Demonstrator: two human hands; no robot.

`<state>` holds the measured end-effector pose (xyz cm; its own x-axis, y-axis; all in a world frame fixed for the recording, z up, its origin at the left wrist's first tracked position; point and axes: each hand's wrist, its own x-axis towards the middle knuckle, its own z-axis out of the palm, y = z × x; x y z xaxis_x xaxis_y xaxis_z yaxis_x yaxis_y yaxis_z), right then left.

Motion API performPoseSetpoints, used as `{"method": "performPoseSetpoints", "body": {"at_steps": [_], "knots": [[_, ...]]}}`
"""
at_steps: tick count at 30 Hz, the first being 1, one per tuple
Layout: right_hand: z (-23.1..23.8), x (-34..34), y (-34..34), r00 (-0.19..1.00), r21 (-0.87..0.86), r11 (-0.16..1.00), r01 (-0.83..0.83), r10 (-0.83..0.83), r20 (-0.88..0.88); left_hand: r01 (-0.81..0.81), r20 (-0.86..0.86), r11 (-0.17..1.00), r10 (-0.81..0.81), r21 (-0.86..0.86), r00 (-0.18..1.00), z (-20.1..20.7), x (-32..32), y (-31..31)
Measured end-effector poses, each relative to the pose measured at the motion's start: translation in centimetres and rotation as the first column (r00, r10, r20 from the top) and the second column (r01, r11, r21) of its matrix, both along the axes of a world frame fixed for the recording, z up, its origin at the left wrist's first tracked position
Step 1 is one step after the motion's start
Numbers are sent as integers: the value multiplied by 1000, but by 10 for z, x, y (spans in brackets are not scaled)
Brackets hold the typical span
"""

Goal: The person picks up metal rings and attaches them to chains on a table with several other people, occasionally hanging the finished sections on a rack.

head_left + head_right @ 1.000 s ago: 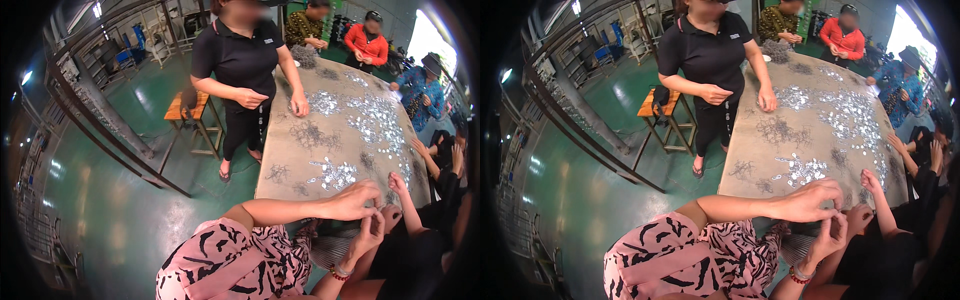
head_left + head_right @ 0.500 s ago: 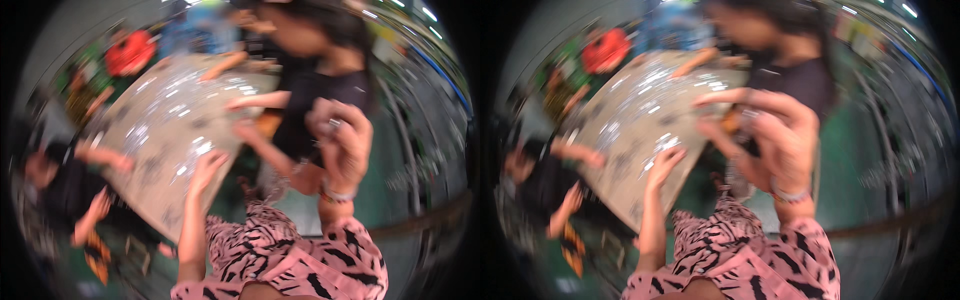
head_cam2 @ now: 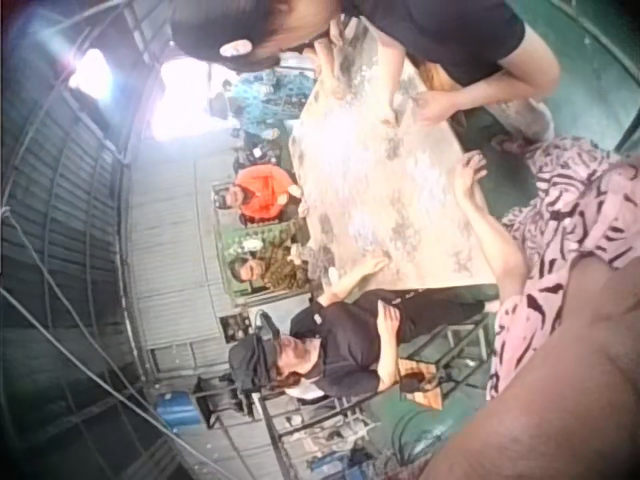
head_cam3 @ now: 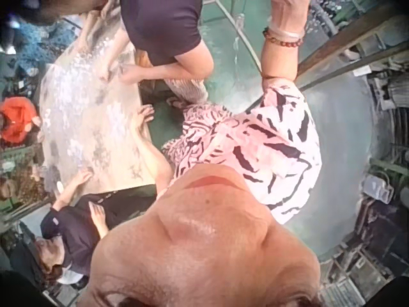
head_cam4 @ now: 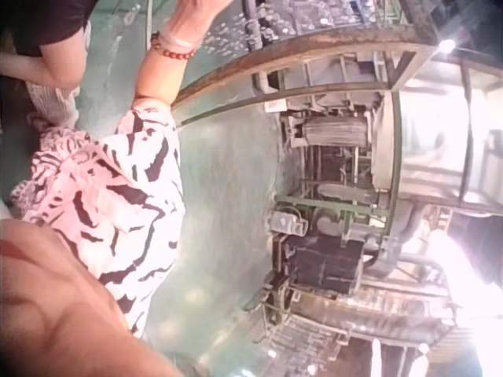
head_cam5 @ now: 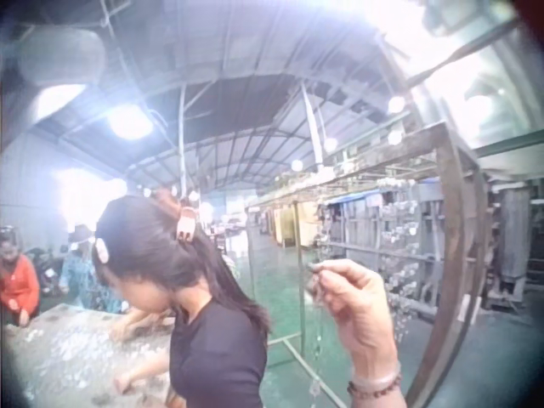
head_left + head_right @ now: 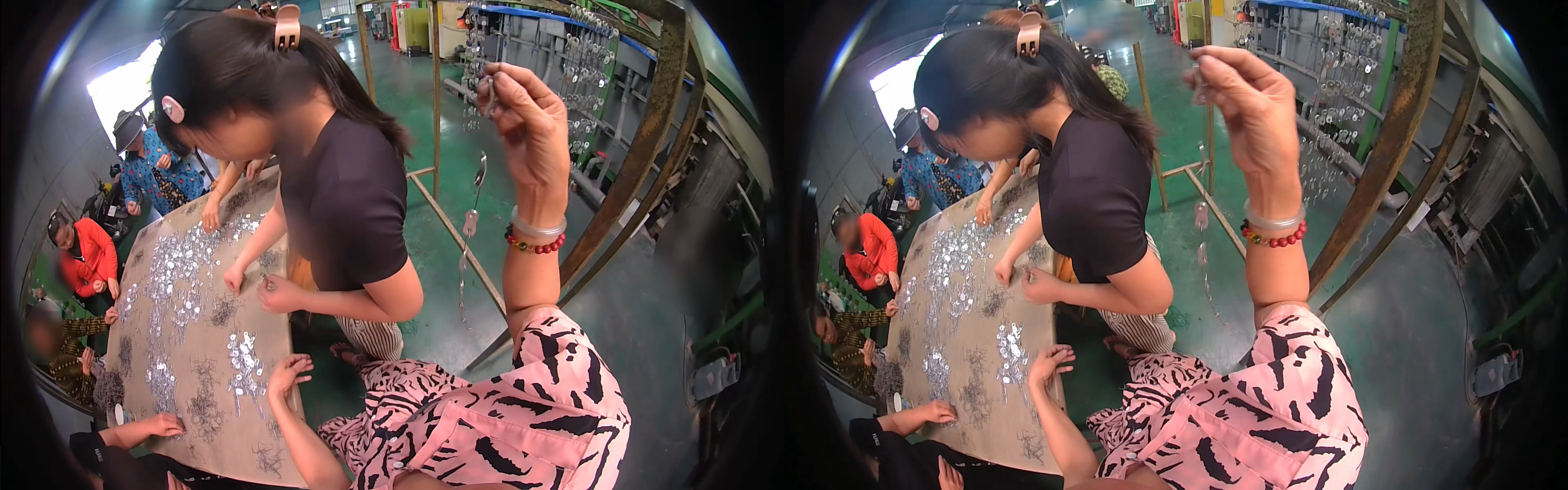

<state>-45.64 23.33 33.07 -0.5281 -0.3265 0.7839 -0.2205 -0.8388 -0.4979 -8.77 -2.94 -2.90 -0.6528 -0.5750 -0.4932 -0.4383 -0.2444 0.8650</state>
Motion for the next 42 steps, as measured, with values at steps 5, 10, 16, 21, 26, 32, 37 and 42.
{"method": "performPoseSetpoints", "body": {"at_steps": [5,10,16,21,26,32,37,42], "knots": [[10,-50,20,981,-24,981,191,-190,48,-89,-205,990,111,110,973,0,11,3],[35,-93,28,934,-66,937,342,-332,134,-128,-237,983,157,134,959,-6,11,2],[72,-158,42,809,-81,827,556,-517,279,-112,-251,981,150,157,956,-7,-3,5],[94,-205,9,802,-161,794,587,-543,249,-116,-227,985,142,125,964,-11,11,-3],[87,-196,-36,812,-56,813,579,-570,126,-2,-283,1000,5,11,959,-24,9,2],[-4,-84,-113,788,161,772,614,-612,-69,2,-339,998,-25,-67,941,-46,2,-6],[-58,-16,-138,870,263,829,493,-478,-125,-31,-244,999,25,-20,969,-49,5,-2],[-95,5,-137,910,304,857,415,-395,-128,2,-267,1000,-2,0,964,-50,0,-10]]}}
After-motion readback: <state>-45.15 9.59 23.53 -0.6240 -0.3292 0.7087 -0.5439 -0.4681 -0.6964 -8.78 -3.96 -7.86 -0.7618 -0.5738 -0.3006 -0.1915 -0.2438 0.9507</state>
